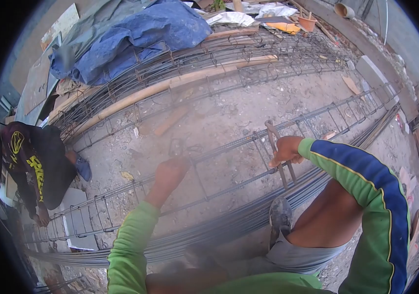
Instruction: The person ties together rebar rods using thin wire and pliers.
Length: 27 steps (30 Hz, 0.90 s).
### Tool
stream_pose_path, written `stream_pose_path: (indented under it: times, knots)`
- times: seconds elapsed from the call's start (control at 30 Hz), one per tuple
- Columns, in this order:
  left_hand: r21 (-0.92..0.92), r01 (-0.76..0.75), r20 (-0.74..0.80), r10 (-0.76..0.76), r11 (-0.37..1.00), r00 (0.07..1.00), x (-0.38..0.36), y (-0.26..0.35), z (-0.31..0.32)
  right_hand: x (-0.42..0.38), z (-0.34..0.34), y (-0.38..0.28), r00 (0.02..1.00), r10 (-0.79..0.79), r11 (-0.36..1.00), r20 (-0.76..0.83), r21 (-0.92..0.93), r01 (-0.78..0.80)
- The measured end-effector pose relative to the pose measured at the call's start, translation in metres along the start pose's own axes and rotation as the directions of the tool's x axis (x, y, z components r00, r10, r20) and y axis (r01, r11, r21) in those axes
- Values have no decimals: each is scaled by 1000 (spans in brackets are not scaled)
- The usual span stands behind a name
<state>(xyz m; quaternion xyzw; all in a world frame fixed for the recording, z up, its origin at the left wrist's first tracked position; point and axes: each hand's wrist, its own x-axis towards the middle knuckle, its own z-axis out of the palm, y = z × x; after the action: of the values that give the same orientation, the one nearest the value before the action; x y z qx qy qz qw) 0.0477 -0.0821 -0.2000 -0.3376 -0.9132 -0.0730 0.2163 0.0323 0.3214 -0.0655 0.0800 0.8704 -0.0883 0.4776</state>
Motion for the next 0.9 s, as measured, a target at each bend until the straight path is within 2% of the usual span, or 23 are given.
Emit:
stream_pose_path:
  times: [0.07, 0.2, 0.27, 0.33, 0.37, 0.4, 0.47, 0.5, 0.53, 0.57, 0.6, 0.67, 0.7, 0.73, 0.8, 0.83, 0.9]
  knots:
    - [5, 31, 39, -31, 1000, 999, 1, 1, -2, 1, -1, -3, 1000, 23, 1000, 4, 1, -23]
    - [4, 81, 50, -81, 997, 995, 4, 4, -9, 2, -5, -2, 1000, -26, 1000, 6, -18, 26]
    - [-19, 75, 107, -72, 997, 992, 4, 5, -13, 3, -7, 3, 999, -37, 997, 20, -64, 38]
    - [-47, 104, 112, -98, 994, 989, 3, 4, -12, 15, -3, 17, 981, -187, 981, -43, 52, 189]
    - [-78, 99, 127, -88, 992, 988, 2, 4, -11, 18, -4, 19, 991, -137, 983, 13, 129, 134]
    - [-82, 145, 110, -135, 986, 985, 2, 4, -13, 20, -4, 20, 991, -133, 988, 18, 78, 132]
    - [-136, 144, 184, -117, 980, 976, 4, 4, -22, 21, -6, 26, 988, -152, 982, -20, 111, 153]
    - [-148, 191, 161, -167, 970, 973, 4, 5, -27, 36, -7, 36, 971, -178, 960, -161, -246, 135]
    - [-148, 223, 221, -187, 964, 957, 5, 5, -32, 46, -7, 46, 927, -250, 826, -279, -562, 54]
    - [-157, 240, 280, -190, 958, 941, 6, 7, -32, 36, -1, 46, 788, -246, 896, -564, -442, -37]
    - [-186, 257, 260, -205, 948, 944, 7, 8, -28, 30, -12, 51, 790, -240, 881, -564, -468, -67]
    - [-173, 232, 242, -187, 957, 952, 5, 6, -20, 25, -42, 55, 877, -401, 690, -263, -717, 100]
    - [-161, 225, 267, -177, 961, 947, 6, 5, -20, 0, -51, 27, 939, -256, 874, -230, -471, 123]
    - [-178, 239, 259, -188, 955, 947, 7, 5, -25, -18, -56, 8, 943, -245, 866, -225, -487, 109]
    - [-197, 211, 319, -141, 957, 937, 7, 3, -36, -42, -61, -26, 856, -412, 895, -313, -314, 316]
    - [-205, 227, 321, -154, 952, 935, 6, 2, -36, -51, -65, -49, 861, -411, 892, -300, -325, 313]
    - [-207, 203, 271, -143, 957, 952, 5, 3, -35, -60, -70, -91, 819, -538, 750, -201, -559, 355]
